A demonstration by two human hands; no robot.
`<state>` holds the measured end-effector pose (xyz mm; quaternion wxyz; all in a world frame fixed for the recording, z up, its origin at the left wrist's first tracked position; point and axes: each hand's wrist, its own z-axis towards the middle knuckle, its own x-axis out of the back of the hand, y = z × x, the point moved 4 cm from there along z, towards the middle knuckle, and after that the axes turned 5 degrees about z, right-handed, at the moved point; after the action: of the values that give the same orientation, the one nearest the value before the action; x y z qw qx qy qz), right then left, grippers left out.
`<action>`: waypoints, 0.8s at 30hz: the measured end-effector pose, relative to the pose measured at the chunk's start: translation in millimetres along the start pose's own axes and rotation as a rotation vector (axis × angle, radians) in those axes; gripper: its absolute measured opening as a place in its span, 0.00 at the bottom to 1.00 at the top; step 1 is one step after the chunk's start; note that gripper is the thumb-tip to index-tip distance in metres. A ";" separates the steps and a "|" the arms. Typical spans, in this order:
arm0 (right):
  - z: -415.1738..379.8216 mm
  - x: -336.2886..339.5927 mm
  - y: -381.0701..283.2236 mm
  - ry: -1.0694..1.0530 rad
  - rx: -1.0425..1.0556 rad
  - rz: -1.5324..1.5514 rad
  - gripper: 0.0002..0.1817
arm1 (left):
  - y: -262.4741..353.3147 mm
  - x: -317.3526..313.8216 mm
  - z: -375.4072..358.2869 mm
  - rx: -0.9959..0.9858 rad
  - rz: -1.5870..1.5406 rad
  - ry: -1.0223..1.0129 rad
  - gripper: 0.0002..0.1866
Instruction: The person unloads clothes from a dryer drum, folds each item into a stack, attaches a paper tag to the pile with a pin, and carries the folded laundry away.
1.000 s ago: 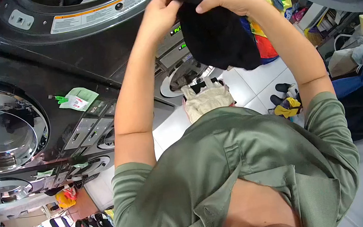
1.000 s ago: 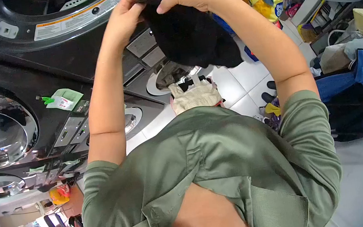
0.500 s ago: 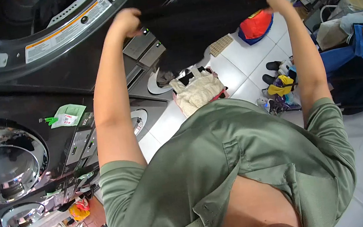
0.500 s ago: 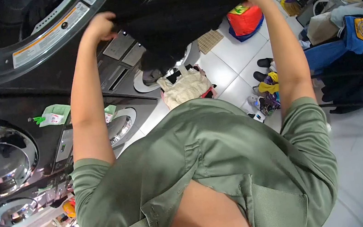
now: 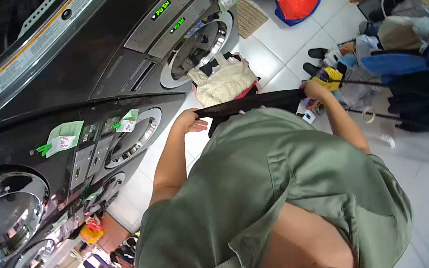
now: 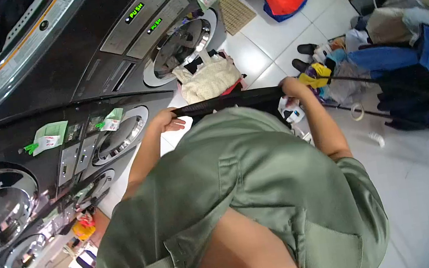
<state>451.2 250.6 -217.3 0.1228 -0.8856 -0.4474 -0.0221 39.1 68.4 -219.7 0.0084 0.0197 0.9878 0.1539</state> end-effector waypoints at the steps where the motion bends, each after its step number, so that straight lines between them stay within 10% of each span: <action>1: 4.0 -9.2 -18.3 -0.038 0.143 0.093 0.17 | -14.9 7.4 18.6 -0.034 -0.195 -0.027 0.18; 6: -0.3 -35.2 -112.2 0.000 0.547 0.447 0.16 | 17.8 66.1 -6.4 -0.286 -0.296 0.341 0.15; 12: 20.5 -47.9 -147.2 0.218 1.030 0.005 0.11 | 9.5 41.4 -58.5 -0.427 -0.105 0.443 0.15; 21: 102.5 -95.7 -132.0 0.008 0.771 -0.856 0.25 | -113.9 -26.8 91.0 -0.118 0.506 0.420 0.31; 24: 39.4 -72.2 -205.6 0.149 0.991 -0.580 0.23 | -15.9 24.5 -19.1 -0.674 0.380 0.941 0.25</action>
<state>241.1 320.2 -225.6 0.5429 -0.5599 -0.6187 0.0950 13.6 48.4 -206.6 -0.4511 0.1219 0.7615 0.4493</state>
